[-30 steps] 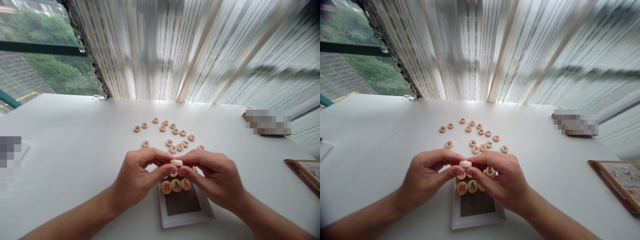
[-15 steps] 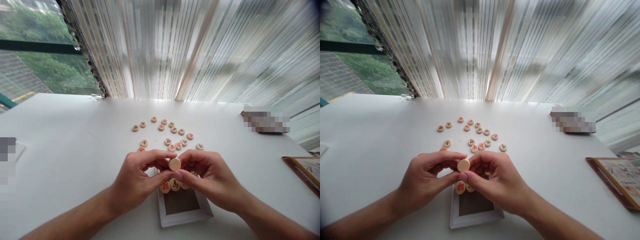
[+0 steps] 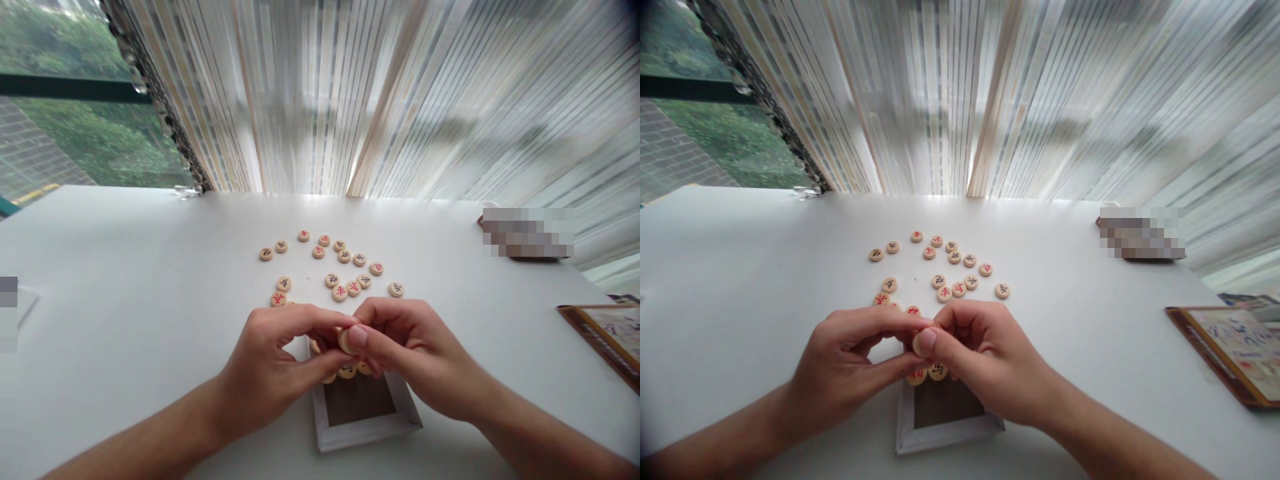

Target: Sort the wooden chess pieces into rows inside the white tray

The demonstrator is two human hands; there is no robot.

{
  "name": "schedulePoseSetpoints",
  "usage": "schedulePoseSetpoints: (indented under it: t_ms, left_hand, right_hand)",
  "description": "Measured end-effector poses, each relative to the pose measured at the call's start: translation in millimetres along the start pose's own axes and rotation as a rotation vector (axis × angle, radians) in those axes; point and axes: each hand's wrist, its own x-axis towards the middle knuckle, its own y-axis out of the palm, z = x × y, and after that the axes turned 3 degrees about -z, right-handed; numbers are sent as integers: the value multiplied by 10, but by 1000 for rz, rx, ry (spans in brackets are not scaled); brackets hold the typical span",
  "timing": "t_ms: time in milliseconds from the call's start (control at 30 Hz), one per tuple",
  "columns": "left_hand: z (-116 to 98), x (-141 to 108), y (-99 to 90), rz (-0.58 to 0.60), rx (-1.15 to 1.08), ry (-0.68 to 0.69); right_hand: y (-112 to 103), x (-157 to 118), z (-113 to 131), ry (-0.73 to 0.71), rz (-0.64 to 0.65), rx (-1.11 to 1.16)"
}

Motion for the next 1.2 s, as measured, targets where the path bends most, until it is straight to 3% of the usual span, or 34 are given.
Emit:
schedulePoseSetpoints:
  t_ms: [233,400,667,1200]
  left_hand:
    - [28,-28,-19,-8,-67,-69]
    - [7,-18,-15,-18,13,-5]
    - [-6,-16,-7,-16,95,58]
    - [2,-14,-14,4,-66,-66]
  right_hand:
    - [-10,13,-9,13,41,85]
    - [14,7,-16,79,31,117]
    - [26,-8,-10,65,31,73]
    - [-18,6,14,-53,27,-10]
